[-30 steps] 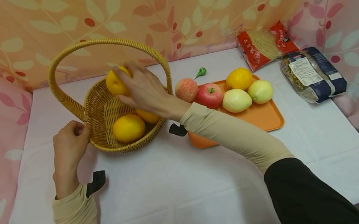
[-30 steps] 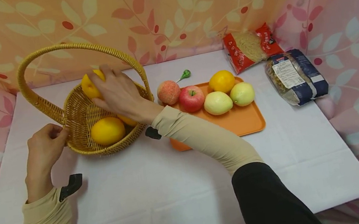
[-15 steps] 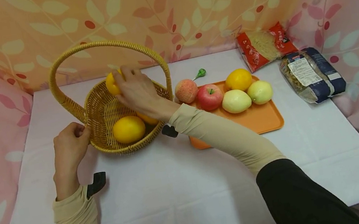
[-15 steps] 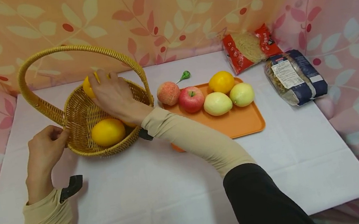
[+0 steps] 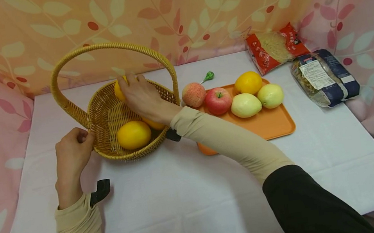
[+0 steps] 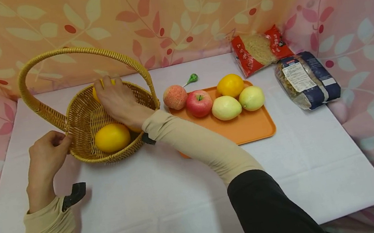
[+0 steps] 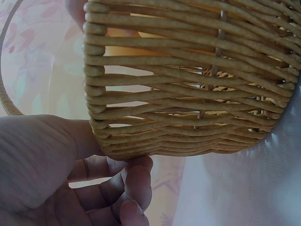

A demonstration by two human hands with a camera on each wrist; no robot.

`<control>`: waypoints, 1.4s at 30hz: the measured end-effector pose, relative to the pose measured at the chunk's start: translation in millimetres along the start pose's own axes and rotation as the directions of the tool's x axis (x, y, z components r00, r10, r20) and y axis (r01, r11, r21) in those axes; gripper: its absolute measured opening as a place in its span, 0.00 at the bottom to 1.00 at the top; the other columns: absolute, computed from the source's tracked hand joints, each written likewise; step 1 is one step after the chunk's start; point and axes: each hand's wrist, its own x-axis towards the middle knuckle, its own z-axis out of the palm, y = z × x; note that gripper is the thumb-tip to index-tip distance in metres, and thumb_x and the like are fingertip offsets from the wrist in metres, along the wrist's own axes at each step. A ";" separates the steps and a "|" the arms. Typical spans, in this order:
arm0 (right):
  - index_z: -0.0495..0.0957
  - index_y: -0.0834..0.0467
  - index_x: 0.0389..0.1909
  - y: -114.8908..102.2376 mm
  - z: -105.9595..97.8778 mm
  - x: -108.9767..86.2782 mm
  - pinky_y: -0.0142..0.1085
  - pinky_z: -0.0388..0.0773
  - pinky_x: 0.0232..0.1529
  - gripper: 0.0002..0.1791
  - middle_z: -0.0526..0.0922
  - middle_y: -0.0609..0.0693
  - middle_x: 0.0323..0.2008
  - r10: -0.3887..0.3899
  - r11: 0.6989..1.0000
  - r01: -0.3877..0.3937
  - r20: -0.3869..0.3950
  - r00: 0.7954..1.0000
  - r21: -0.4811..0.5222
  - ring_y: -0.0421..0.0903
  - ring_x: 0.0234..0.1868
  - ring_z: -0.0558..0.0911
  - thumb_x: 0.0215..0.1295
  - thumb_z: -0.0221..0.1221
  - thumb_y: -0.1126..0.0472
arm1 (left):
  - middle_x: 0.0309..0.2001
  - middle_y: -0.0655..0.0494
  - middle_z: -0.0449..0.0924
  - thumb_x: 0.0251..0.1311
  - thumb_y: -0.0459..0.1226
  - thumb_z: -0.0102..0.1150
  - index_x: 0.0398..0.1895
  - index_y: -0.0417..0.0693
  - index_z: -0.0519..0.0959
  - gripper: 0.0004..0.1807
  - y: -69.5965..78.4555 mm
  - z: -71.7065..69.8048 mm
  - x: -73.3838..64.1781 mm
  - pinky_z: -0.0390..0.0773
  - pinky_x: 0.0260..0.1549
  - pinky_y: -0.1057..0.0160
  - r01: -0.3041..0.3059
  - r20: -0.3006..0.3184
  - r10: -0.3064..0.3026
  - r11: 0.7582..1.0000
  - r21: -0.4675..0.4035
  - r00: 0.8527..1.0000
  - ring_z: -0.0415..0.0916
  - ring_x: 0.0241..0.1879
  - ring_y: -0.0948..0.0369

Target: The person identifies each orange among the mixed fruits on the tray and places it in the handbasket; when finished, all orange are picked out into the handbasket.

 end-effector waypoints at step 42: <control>0.61 0.54 0.68 4.7 15.6 2.4 0.40 0.82 0.38 0.24 0.74 0.56 0.58 0.031 0.998 -0.045 0.258 0.966 0.049 0.54 0.49 0.79 0.73 0.49 0.58 | 0.26 0.43 0.78 0.67 0.44 0.48 0.36 0.36 0.78 0.18 0.7 -1.4 -0.1 0.66 0.16 0.64 0.003 0.011 -0.003 1.000 -0.007 1.000 0.68 0.21 0.59</control>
